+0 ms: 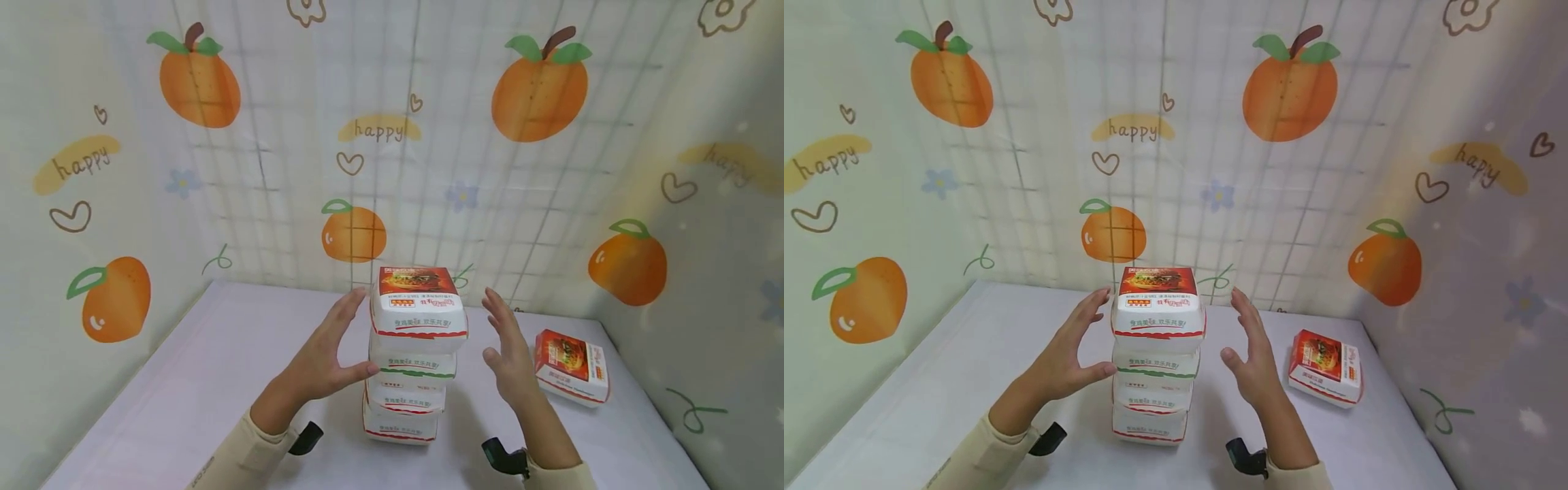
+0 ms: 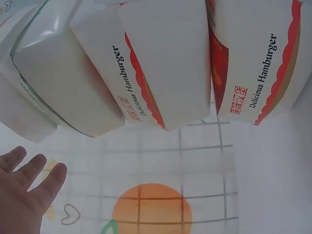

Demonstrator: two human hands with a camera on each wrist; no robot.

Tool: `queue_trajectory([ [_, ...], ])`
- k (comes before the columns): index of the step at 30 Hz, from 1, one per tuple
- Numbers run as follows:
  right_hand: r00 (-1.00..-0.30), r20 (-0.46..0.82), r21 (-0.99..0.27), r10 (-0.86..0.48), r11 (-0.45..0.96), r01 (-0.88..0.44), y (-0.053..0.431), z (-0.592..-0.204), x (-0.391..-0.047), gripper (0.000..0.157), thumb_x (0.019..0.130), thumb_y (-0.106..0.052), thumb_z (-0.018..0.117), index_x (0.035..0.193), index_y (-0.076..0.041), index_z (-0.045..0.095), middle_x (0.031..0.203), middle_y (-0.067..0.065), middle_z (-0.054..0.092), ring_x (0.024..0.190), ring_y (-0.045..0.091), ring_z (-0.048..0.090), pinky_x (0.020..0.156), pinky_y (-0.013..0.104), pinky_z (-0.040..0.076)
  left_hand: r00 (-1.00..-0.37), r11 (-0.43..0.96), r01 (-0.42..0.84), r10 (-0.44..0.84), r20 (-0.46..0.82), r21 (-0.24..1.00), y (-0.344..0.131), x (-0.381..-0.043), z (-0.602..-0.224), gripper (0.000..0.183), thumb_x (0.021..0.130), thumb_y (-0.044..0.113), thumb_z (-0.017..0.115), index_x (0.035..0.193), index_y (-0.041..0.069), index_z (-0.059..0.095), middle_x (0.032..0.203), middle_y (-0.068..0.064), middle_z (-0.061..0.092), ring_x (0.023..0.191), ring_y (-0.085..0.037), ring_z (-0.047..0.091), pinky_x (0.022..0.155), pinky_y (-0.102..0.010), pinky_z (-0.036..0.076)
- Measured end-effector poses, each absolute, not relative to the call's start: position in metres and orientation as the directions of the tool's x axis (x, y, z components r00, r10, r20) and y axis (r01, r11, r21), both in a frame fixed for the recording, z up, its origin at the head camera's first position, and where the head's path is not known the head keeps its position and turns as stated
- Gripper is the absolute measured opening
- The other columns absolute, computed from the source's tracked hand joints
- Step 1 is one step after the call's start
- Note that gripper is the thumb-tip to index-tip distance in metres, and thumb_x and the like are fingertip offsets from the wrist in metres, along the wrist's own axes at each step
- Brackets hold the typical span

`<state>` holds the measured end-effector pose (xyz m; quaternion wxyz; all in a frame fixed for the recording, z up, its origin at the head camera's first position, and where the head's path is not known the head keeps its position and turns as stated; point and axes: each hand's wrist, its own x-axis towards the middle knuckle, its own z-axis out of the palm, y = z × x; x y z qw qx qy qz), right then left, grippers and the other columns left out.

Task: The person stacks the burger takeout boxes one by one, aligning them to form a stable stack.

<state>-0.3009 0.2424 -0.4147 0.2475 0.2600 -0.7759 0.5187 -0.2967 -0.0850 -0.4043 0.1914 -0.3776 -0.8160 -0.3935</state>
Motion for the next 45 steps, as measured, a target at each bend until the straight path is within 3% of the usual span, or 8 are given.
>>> queue_trajectory([
  [5, -0.779, 0.621, -0.718, -0.083, 0.339, -0.608, 0.278, -0.418, -0.298, 0.069, 0.096, -0.012, 0.059, 0.155, -0.017, 0.025, 0.155, 0.005, 0.032, 0.139, 0.022, 0.032, 0.111, 0.037, 0.029, -0.653, 0.428, 0.756, 0.453, 0.606, 0.495, -0.087, -0.299, -0.405, 0.099, 0.084, 0.053, 0.070, 0.158, 0.025, 0.011, 0.159, -0.003, 0.020, 0.143, -0.021, 0.022, 0.102, -0.057, 0.037],
  [8, -0.816, 0.578, -0.735, -0.032, 0.415, -0.537, 0.300, -0.423, -0.296, 0.070, 0.096, -0.009, 0.059, 0.156, -0.019, 0.023, 0.154, 0.006, 0.033, 0.138, 0.021, 0.033, 0.107, 0.020, 0.030, -0.656, 0.430, 0.754, 0.456, 0.601, 0.497, -0.087, -0.300, -0.406, 0.098, 0.084, 0.052, 0.070, 0.158, 0.026, 0.011, 0.159, -0.001, 0.019, 0.144, -0.021, 0.021, 0.103, -0.057, 0.037],
  [12, -0.890, 0.450, -0.761, 0.075, 0.554, -0.338, 0.323, -0.427, -0.292, 0.075, 0.097, -0.019, 0.061, 0.157, -0.027, 0.016, 0.155, 0.010, 0.031, 0.138, 0.032, 0.033, 0.111, 0.044, 0.030, -0.656, 0.425, 0.755, 0.465, 0.595, 0.500, -0.087, -0.299, -0.407, 0.097, 0.085, 0.056, 0.067, 0.158, 0.027, 0.010, 0.160, 0.003, 0.017, 0.144, -0.020, 0.020, 0.104, -0.057, 0.035],
  [15, -0.915, 0.359, -0.788, 0.182, 0.585, -0.193, 0.336, -0.431, -0.291, 0.077, 0.097, -0.030, 0.061, 0.157, -0.031, 0.013, 0.155, 0.013, 0.031, 0.137, 0.042, 0.030, 0.103, 0.066, 0.027, -0.652, 0.417, 0.758, 0.464, 0.600, 0.501, -0.086, -0.300, -0.407, 0.097, 0.085, 0.059, 0.065, 0.158, 0.025, 0.012, 0.160, 0.004, 0.017, 0.144, -0.019, 0.020, 0.105, -0.056, 0.034],
  [21, -0.918, 0.241, -0.843, 0.315, 0.536, -0.037, 0.355, -0.446, -0.297, 0.077, 0.097, -0.038, 0.058, 0.158, -0.028, 0.012, 0.157, 0.010, 0.027, 0.144, 0.037, 0.015, 0.105, 0.067, 0.021, -0.646, 0.409, 0.763, 0.466, 0.605, 0.500, -0.085, -0.300, -0.407, 0.097, 0.085, 0.057, 0.066, 0.157, 0.016, 0.015, 0.160, 0.003, 0.017, 0.144, -0.020, 0.020, 0.104, -0.057, 0.035],
  [29, -0.924, 0.101, -0.835, 0.370, 0.537, 0.123, 0.376, -0.456, -0.298, 0.082, 0.094, -0.047, 0.059, 0.158, -0.027, 0.010, 0.159, 0.011, 0.020, 0.141, 0.047, 0.015, 0.102, 0.070, 0.023, -0.649, 0.404, 0.761, 0.474, 0.595, 0.507, -0.085, -0.299, -0.405, 0.097, 0.085, 0.058, 0.066, 0.158, 0.025, 0.011, 0.159, 0.001, 0.018, 0.144, -0.021, 0.021, 0.104, -0.056, 0.036],
  [39, -0.907, -0.001, -0.768, 0.421, 0.581, 0.270, 0.404, -0.469, -0.302, 0.088, 0.094, -0.048, 0.058, 0.158, -0.023, 0.003, 0.160, 0.019, 0.004, 0.142, 0.048, 0.005, 0.099, 0.073, 0.021, -0.633, 0.368, 0.774, 0.478, 0.609, 0.515, -0.080, -0.299, -0.402, 0.100, 0.083, 0.047, 0.073, 0.157, 0.022, 0.011, 0.159, -0.001, 0.019, 0.143, -0.018, 0.022, 0.106, -0.044, 0.038],
  [45, -0.888, 0.003, -0.692, 0.460, 0.642, 0.330, 0.410, -0.475, -0.300, 0.090, 0.095, -0.053, 0.053, 0.157, -0.013, 0.002, 0.156, 0.028, 0.014, 0.138, 0.051, 0.016, 0.101, 0.069, 0.025, -0.627, 0.366, 0.778, 0.486, 0.609, 0.510, -0.081, -0.298, -0.402, 0.101, 0.082, 0.039, 0.076, 0.157, 0.016, 0.012, 0.159, -0.005, 0.020, 0.143, -0.021, 0.023, 0.106, -0.044, 0.038],
])
